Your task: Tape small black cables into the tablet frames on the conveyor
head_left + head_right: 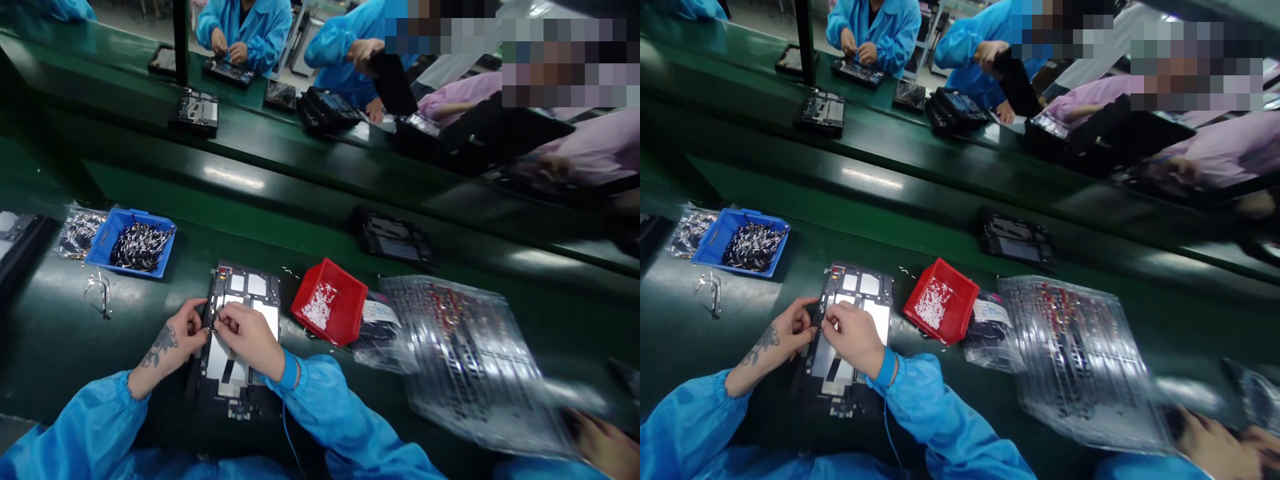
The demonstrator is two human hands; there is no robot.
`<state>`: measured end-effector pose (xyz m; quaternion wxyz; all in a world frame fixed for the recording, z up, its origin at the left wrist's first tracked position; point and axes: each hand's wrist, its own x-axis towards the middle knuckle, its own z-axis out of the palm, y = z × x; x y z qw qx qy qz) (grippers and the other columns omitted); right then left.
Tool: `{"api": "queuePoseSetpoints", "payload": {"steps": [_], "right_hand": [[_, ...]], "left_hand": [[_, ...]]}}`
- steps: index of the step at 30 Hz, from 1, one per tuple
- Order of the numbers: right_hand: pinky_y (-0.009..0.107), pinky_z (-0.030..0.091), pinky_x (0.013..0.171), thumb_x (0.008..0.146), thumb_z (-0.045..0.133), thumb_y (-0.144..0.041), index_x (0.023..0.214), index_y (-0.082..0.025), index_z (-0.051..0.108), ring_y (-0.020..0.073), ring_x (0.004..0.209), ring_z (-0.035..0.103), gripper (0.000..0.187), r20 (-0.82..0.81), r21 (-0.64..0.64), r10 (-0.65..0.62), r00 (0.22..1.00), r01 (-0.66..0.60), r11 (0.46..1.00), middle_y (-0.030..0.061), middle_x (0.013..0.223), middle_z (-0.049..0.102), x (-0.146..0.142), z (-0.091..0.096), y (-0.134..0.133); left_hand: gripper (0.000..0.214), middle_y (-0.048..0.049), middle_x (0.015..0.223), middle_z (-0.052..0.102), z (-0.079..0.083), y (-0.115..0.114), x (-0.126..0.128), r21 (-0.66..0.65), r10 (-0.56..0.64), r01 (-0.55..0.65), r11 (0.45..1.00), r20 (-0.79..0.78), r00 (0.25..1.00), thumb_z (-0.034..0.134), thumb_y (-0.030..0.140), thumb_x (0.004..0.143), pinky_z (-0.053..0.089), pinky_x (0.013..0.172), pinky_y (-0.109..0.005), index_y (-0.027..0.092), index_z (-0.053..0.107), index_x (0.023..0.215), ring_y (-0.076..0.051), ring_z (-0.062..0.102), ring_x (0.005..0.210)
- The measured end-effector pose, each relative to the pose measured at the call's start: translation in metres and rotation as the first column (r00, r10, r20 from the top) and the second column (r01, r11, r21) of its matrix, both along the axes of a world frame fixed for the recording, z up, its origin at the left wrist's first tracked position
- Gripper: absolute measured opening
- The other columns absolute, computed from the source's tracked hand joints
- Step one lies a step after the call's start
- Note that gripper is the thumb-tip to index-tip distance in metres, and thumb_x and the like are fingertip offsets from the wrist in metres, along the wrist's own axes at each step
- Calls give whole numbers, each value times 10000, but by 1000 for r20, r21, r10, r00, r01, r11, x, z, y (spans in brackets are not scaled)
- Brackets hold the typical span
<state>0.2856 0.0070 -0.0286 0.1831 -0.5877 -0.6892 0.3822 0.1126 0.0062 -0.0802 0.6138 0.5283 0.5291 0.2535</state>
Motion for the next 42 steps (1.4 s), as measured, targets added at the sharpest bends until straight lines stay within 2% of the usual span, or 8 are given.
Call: {"api": "queuePoseSetpoints", "payload": {"steps": [2, 6, 10, 12, 14, 18, 25, 42], "right_hand": [[200, 368, 586, 781, 596, -125, 755, -186, 614, 90, 636, 500, 68, -168, 11, 4, 986, -2, 1000, -17, 754, 556, -1, -2, 1], [201, 410, 574, 802, 605, -185, 823, -192, 606, 89, 601, 522, 22, -384, -126, -52, 922, 4, 992, -35, 690, 573, -2, -7, 7], [216, 417, 584, 830, 583, -210, 784, -196, 600, 101, 615, 537, 51, -272, -64, -98, 957, 84, 994, -26, 689, 589, 6, -7, 12], [225, 415, 601, 803, 603, -171, 744, -192, 591, 100, 643, 523, 63, -185, 45, -93, 978, 103, 994, -2, 804, 601, 12, -7, 14], [234, 415, 611, 772, 625, -137, 724, -185, 578, 91, 641, 500, 83, -141, 107, -89, 986, 105, 989, 13, 909, 591, 15, -9, 14], [242, 415, 619, 766, 634, -116, 721, -182, 575, 85, 631, 487, 100, -111, 89, -92, 990, 102, 991, 13, 961, 582, 16, -13, 15], [255, 442, 660, 799, 622, -125, 738, -180, 583, 106, 718, 533, 90, -105, 62, -100, 990, 107, 992, 30, 1007, 574, 16, -15, 13], [266, 437, 680, 811, 644, -156, 796, -190, 582, 125, 757, 544, 73, 13, 95, -106, 994, 105, 990, 32, 1045, 550, 14, -17, 12]], "left_hand": [[501, 90, 644, 448, -2, 2, 0, 31, -1, 1, 1000, -15, 1000, 555, 206, 695, 366, 492, -197, 182, 482, 1190, -85, 467, 510], [510, 82, 655, 459, -5, 1, 2, 106, 11, -8, 994, -28, 1000, 554, 164, 679, 367, 546, -207, 177, 471, 1182, -96, 470, 567], [280, 74, 672, 427, -2, -3, 5, 134, 59, -56, 989, -20, 998, 554, 150, 699, 346, 527, -199, 188, 534, 975, -82, 436, 540], [126, 48, 697, 446, 2, -4, 4, 184, 24, -20, 983, -20, 1000, 545, 141, 718, 355, 537, -205, 180, 589, 830, -88, 446, 569], [150, 15, 739, 475, 6, -3, 3, 242, -59, 62, 968, -19, 998, 522, 136, 747, 371, 556, -217, 178, 664, 771, -103, 471, 615], [306, -8, 764, 470, 10, -2, 0, 325, -136, 150, 934, -67, 989, 483, 137, 794, 413, 616, -241, 222, 756, 902, -130, 502, 690], [382, -8, 788, 456, 13, -1, -1, 336, -199, 244, 910, -162, 967, 452, 153, 824, 443, 676, -260, 272, 720, 1068, -144, 519, 741], [391, -12, 797, 473, 14, -1, -2, 345, -225, 291, 892, -219, 949, 447, 138, 831, 451, 666, -253, 276, 713, 1082, -145, 522, 748]]}}
